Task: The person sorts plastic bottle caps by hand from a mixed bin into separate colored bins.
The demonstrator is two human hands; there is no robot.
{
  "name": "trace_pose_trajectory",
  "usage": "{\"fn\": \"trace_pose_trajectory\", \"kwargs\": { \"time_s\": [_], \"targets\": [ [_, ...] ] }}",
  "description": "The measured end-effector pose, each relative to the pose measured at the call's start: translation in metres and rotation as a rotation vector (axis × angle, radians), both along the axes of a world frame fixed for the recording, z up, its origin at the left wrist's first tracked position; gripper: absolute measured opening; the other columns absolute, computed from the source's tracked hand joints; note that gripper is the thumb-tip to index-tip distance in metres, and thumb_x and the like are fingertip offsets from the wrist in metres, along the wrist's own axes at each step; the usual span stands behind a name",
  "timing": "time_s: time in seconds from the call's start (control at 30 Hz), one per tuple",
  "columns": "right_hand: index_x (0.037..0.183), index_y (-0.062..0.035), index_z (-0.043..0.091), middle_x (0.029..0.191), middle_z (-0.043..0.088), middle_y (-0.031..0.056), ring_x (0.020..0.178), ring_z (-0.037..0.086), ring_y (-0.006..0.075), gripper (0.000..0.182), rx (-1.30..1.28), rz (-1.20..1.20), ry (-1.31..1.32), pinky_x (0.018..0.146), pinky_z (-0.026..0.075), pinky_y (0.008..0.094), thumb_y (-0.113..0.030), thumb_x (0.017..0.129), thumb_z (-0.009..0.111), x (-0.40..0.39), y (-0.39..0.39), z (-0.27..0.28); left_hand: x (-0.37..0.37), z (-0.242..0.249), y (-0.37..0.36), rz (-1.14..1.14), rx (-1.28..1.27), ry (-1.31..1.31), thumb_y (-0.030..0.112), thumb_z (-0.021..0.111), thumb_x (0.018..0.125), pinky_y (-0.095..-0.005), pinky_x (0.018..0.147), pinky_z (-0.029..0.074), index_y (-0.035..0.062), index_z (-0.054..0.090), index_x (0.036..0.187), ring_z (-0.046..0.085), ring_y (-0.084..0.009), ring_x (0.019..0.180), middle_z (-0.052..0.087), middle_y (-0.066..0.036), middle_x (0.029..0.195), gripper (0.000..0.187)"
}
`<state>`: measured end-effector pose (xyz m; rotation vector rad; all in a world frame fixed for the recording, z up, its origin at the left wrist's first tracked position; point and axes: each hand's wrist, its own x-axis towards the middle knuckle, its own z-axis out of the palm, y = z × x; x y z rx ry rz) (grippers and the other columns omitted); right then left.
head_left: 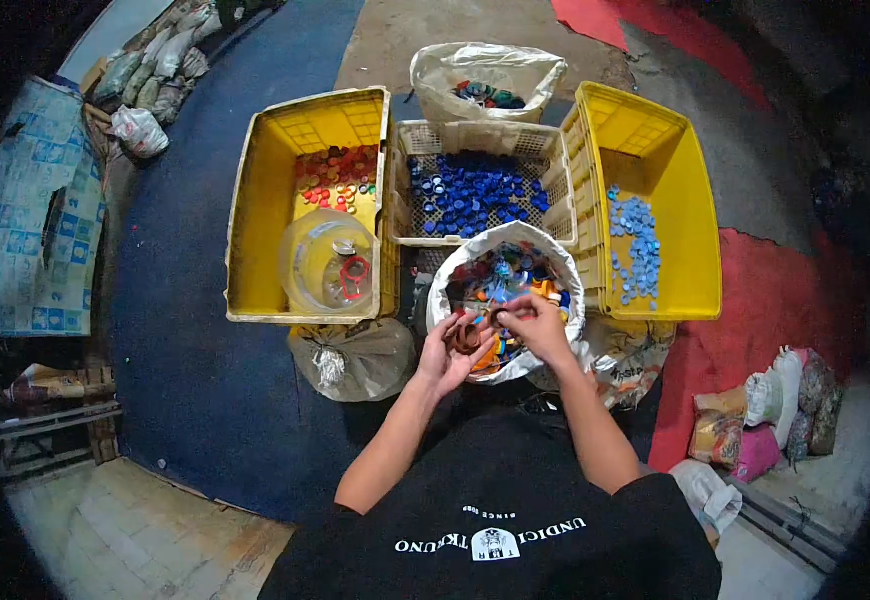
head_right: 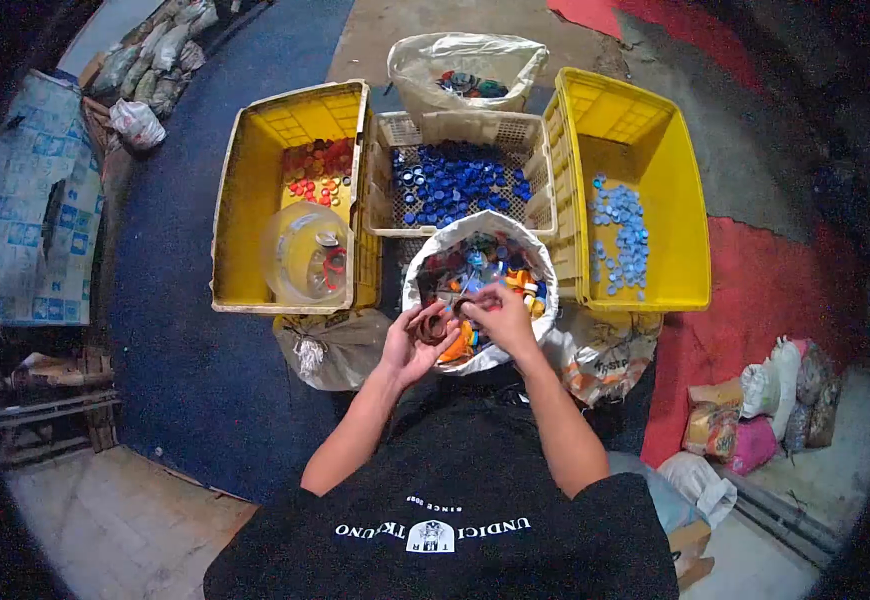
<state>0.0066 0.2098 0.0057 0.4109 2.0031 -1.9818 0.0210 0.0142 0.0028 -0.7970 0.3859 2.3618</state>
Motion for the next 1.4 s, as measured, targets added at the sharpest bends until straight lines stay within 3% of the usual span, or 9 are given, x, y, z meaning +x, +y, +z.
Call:
{"fn": "trace_pose_trajectory", "kwargs": {
  "time_s": [0.3,0.47,0.53,0.67,0.87,1.07,1.17,1.3,1.4],
  "targets": [
    [0.118,0.002,0.063,0.099,0.069,0.0094,0.09,0.064,0.0119,0.033,0.166,0.249,-0.02,0.078,0.052,0.0268,-0.018,0.091,0.063,0.016,-0.035,0.0,-0.005,-0.014,-0.015,-0.016,0.031,-0.004,0.031,0.039,0.096,-0.0573,0.093,0.045,-0.0035,0.055,0.12,0.056,-0.0341,0.109,0.06,-0.019,0.115,0.045],
    [0.133,0.0026,0.049,0.13,0.057,0.0187,0.102,0.061,0.0183,0.05,0.137,0.381,0.352,0.09,0.048,0.0296,-0.027,0.094,0.058,-0.099,-0.118,0.035,-0.114,0.012,-0.099,0.343,0.028,0.129,0.044,0.041,0.094,-0.0579,0.101,0.036,-0.0062,0.049,0.122,0.053,-0.0348,0.112,0.058,-0.023,0.115,0.058],
    [0.137,0.0025,0.043,0.127,0.057,0.0231,0.114,0.057,0.0236,0.053,-0.013,0.246,0.46,0.095,0.043,0.0307,-0.026,0.094,0.057,-0.149,-0.155,0.019,-0.158,0.054,-0.126,0.423,-0.027,0.365,0.051,0.042,0.093,-0.0585,0.108,0.029,-0.0046,0.038,0.133,0.044,-0.0377,0.125,0.047,-0.028,0.131,0.069],
    [0.139,0.0016,0.041,0.129,0.053,0.0236,0.121,0.052,0.0279,0.06,0.2,0.276,0.515,0.102,0.04,0.0332,-0.027,0.09,0.06,-0.163,-0.158,0.027,-0.175,0.068,-0.152,0.61,-0.294,0.101,0.052,0.045,0.093,-0.0523,0.113,0.023,0.0076,0.022,0.146,0.02,-0.0398,0.141,0.014,-0.023,0.153,0.073],
    [0.121,-0.0003,0.056,0.12,0.056,0.013,0.11,0.06,0.0215,0.036,-0.034,0.181,0.243,0.092,0.048,0.0328,-0.015,0.089,0.064,-0.041,-0.071,0.01,-0.072,0.014,-0.113,0.167,-0.486,0.24,0.033,0.052,0.095,-0.0362,0.088,0.05,0.0057,0.045,0.135,0.059,-0.0259,0.106,0.056,-0.013,0.123,0.049],
    [0.109,-0.0035,0.061,0.103,0.061,0.0054,0.088,0.061,0.0142,0.024,0.33,0.067,0.136,0.077,0.051,0.0285,-0.014,0.088,0.063,0.047,0.016,-0.028,0.013,-0.025,-0.053,-0.167,-1.099,0.602,0.018,0.053,0.094,-0.026,0.073,0.047,0.0051,0.062,0.115,0.063,-0.0149,0.092,0.064,-0.008,0.107,0.026],
    [0.106,-0.0025,0.064,0.103,0.062,0.0151,0.088,0.063,0.0259,0.024,0.465,0.147,0.272,0.076,0.051,0.0313,-0.013,0.084,0.064,0.041,0.017,-0.029,0.027,0.015,-0.034,-0.594,-1.588,1.321,0.027,0.06,0.085,-0.0495,0.101,0.033,0.0119,0.062,0.118,0.051,-0.0273,0.118,0.061,-0.01,0.119,0.036],
    [0.102,-0.0017,0.065,0.099,0.064,0.0172,0.093,0.063,0.0301,0.022,0.462,0.307,0.287,0.08,0.051,0.0374,-0.014,0.085,0.06,0.004,-0.025,-0.04,0.043,-0.017,-0.02,-1.207,-1.933,1.214,0.044,0.042,0.092,-0.0706,0.1,0.015,0.0163,0.053,0.129,0.036,-0.0196,0.134,0.046,-0.007,0.14,0.047],
    [0.093,-0.0007,0.066,0.092,0.063,0.0188,0.092,0.062,0.0363,0.019,0.665,0.298,0.473,0.081,0.05,0.0444,-0.014,0.084,0.055,-0.031,-0.063,-0.065,0.037,-0.009,-0.015,-1.297,-2.015,1.154,0.046,0.039,0.093,-0.0705,0.101,0.013,0.0193,0.055,0.128,0.038,-0.0192,0.134,0.047,-0.007,0.139,0.047]
  ]
}}
